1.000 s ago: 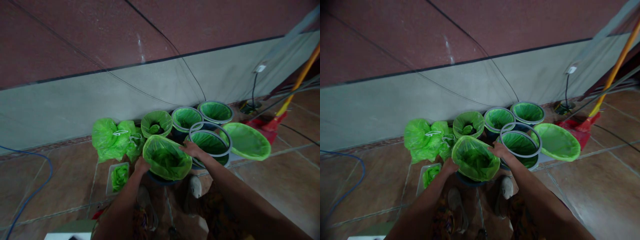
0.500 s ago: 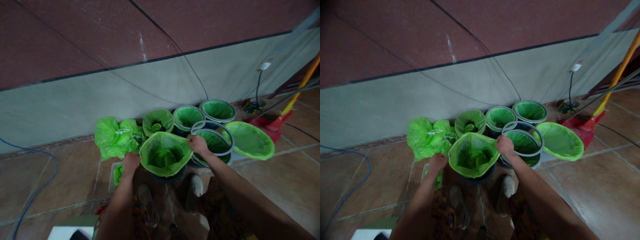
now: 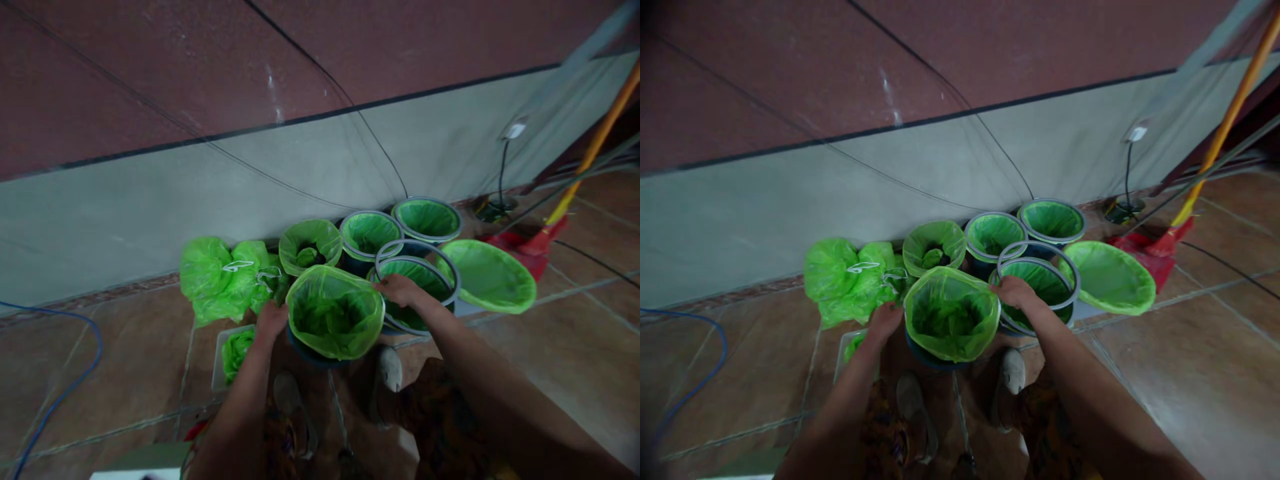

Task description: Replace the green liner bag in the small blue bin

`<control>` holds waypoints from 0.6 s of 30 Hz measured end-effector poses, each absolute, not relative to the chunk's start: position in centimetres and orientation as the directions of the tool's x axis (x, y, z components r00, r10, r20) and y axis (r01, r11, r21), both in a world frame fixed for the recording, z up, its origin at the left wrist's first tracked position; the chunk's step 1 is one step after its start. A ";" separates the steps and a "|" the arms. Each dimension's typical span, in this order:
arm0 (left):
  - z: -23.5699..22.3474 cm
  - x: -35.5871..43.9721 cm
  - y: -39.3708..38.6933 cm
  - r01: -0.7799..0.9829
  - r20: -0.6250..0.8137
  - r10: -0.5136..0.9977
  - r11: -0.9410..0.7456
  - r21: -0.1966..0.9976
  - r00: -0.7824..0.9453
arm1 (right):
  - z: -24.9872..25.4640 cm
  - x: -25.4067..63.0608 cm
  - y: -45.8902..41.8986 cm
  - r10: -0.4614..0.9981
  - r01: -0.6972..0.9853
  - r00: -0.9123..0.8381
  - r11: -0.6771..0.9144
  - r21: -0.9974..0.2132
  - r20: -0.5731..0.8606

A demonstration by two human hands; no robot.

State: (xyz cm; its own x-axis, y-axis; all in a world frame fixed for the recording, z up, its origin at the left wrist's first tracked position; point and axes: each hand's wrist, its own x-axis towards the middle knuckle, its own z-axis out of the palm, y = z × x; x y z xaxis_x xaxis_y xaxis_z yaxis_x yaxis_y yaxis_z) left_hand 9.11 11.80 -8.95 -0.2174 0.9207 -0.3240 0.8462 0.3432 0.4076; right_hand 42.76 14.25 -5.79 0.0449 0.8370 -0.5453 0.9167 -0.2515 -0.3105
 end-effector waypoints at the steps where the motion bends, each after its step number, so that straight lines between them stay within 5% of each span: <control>1: -9.1 9.5 11.9 0.847 -0.338 0.914 0.353 0.396 -0.222 | -5.6 43.1 14.1 0.813 0.896 0.045 -0.290 -0.336 -0.581; 5: -9.6 10.6 12.1 0.888 -0.392 0.891 0.356 0.291 -0.229 | -5.7 43.4 13.3 0.752 0.851 0.029 -0.364 -0.379 -0.659; 8: -9.2 11.0 12.1 0.904 -0.402 0.884 0.352 0.242 -0.236 | -6.0 43.0 13.2 0.756 0.901 -0.020 -0.269 -0.339 -0.654; 13: -6.7 10.6 12.1 0.912 -0.345 0.901 0.350 0.215 -0.264 | -4.5 42.4 13.7 0.892 0.981 -0.071 -0.019 -0.193 -0.446; 16: -4.6 9.8 11.9 0.909 -0.285 0.917 0.348 0.228 -0.279 | -3.1 42.2 13.9 0.943 0.970 -0.043 -0.040 -0.241 -0.329; 18: -3.4 9.1 11.8 0.870 -0.208 0.935 0.345 0.352 -0.286 | -2.4 42.0 13.9 0.964 0.941 -0.026 -0.066 -0.333 -0.264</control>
